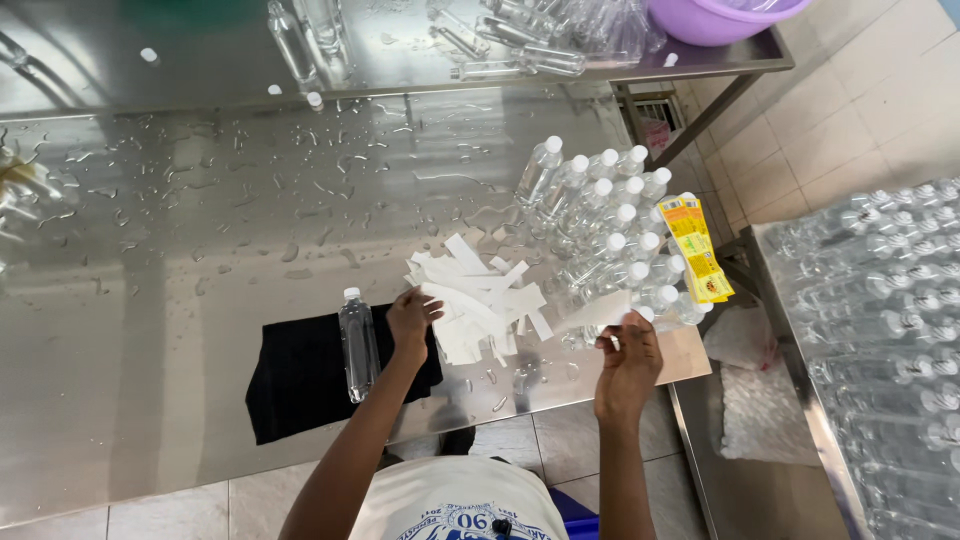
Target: The person stands at a stainless steel table and applies yellow labels to clear plastic bottles. They pick up a bottle, wrap a label around it, and place it on the table, repeating this process for multiple bottles. The person also arranges the labeled bottles into neat rows on the table.
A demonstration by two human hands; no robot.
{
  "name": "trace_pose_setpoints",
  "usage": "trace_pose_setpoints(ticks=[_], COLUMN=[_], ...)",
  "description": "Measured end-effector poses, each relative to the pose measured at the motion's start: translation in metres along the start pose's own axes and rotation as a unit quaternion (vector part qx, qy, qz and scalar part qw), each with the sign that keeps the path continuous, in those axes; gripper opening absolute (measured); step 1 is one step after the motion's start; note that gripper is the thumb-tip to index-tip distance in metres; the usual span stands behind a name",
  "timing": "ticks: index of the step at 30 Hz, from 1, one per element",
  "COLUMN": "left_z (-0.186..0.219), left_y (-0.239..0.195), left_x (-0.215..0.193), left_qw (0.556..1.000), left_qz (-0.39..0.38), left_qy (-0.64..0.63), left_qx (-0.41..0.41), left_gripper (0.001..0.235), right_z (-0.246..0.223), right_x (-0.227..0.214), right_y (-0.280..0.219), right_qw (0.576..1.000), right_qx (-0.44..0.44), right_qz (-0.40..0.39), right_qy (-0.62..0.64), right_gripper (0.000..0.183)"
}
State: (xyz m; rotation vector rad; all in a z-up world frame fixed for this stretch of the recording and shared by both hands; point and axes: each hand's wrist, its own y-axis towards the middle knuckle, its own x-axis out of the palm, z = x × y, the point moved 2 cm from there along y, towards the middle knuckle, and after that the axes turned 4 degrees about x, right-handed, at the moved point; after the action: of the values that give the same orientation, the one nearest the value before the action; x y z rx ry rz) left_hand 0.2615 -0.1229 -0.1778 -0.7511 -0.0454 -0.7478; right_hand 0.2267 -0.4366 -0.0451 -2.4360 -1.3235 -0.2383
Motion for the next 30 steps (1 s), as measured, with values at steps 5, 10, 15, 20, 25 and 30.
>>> trace_pose_setpoints(ticks=[5,10,15,20,25,30], left_z=[-0.017,0.005,0.031,0.045,0.079,0.125], left_y=[-0.052,-0.131,-0.119,-0.089,-0.066,-0.074], left_x=[0.011,-0.001,-0.025,-0.066,-0.116,-0.144], left_qw=[0.915,0.816,0.815,0.875,0.918,0.891], left_qz=[-0.159,-0.246,-0.195,-0.138,-0.179,-0.268], left_qy=[0.216,0.349,0.359,0.288,0.256,0.288], left_qx=[0.300,0.391,0.411,0.364,0.245,0.226], left_gripper=[0.038,0.050,0.032,0.016,0.029,0.030], right_z=[0.016,0.049,0.055,0.065,0.077,0.114], right_x=[0.042,0.088,0.133,0.174,0.177,0.175], right_y=[-0.030,-0.079,-0.131,-0.166,-0.143,-0.134], right_qw=[0.999,0.996,0.981,0.952,0.905,0.840], right_qx=[0.007,0.024,0.032,0.031,0.019,0.081], right_qz=[-0.038,-0.062,-0.125,-0.235,-0.318,-0.388], right_qy=[-0.020,-0.063,-0.147,-0.195,-0.283,-0.371], right_gripper=[0.014,0.014,0.015,0.019,0.031,0.028])
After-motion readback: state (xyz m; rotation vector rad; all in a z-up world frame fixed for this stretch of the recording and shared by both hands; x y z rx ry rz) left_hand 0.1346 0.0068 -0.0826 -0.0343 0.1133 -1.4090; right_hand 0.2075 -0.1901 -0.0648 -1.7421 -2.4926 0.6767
